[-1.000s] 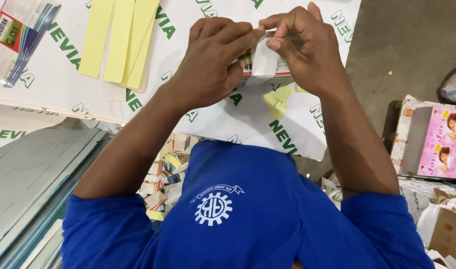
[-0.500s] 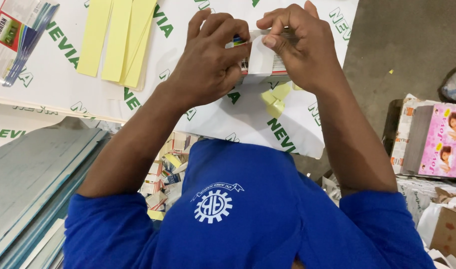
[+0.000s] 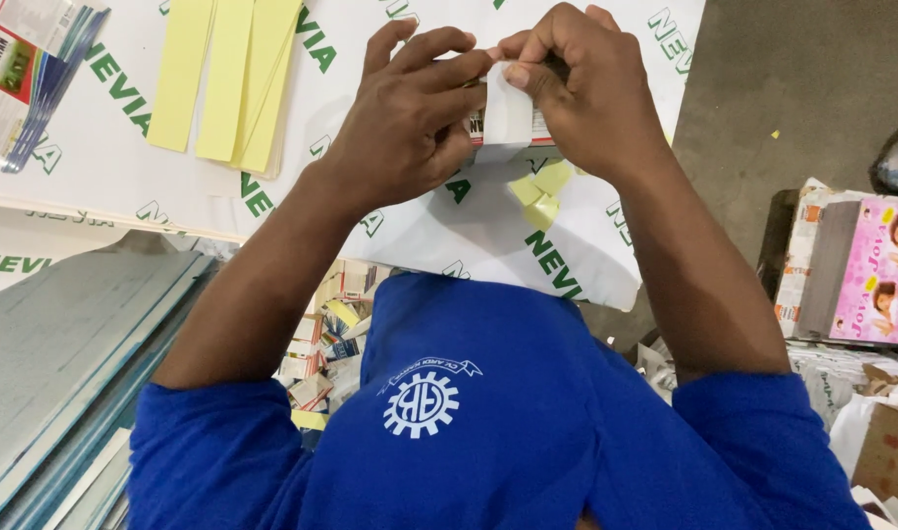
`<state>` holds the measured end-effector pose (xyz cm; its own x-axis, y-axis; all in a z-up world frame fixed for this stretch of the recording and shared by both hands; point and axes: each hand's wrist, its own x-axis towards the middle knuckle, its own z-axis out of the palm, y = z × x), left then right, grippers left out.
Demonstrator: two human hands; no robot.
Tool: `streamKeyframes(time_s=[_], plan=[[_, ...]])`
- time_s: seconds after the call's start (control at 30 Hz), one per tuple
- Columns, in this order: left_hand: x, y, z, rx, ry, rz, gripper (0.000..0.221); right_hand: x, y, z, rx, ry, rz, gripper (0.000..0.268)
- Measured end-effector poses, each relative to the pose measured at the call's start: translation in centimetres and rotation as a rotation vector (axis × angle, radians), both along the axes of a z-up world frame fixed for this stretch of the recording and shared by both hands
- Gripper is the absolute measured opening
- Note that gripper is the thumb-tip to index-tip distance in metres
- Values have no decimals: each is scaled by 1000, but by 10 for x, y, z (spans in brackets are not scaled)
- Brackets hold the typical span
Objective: Manually pack and seal product boxes using paper strips at a production workbench.
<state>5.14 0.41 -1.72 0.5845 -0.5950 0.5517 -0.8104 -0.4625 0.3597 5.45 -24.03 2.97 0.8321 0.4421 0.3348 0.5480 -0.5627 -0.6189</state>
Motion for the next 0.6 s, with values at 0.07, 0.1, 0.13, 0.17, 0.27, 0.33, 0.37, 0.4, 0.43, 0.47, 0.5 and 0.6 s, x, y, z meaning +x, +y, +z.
streamKeyframes(time_s=[0.07,0.1,0.13,0.17,0.27,0.33,0.37,0.4,0.43,0.47,0.5,0.6], plan=[[0,0,-3,-33,2,-6,21,0,1,-1,-7,-15,4,22],[0,1,-4,-68,-1,-12,21,1,2,-1,-16,-34,7,21],[-1,0,-2,-67,0,-12,21,1,3,-2,-15,-33,7,21],[-2,0,0,-91,52,-7,25,1,4,-3,-13,-20,-5,19],[-3,1,1,-127,133,2,37,2,8,-3,5,6,-28,18],[-3,1,0,-141,166,7,44,2,9,-4,20,22,-38,18],[-2,1,-1,-145,133,8,47,3,10,-4,13,22,-45,18],[-2,1,-2,-150,103,8,49,3,10,-5,5,24,-53,18],[-3,1,-2,-149,105,7,49,3,11,-5,6,26,-54,18],[-3,1,-2,-138,95,21,51,3,11,-6,0,44,-69,16],[-4,1,-2,-128,84,35,53,3,12,-6,-7,62,-85,15],[-4,0,1,-132,95,47,60,7,8,-8,36,94,-82,14]])
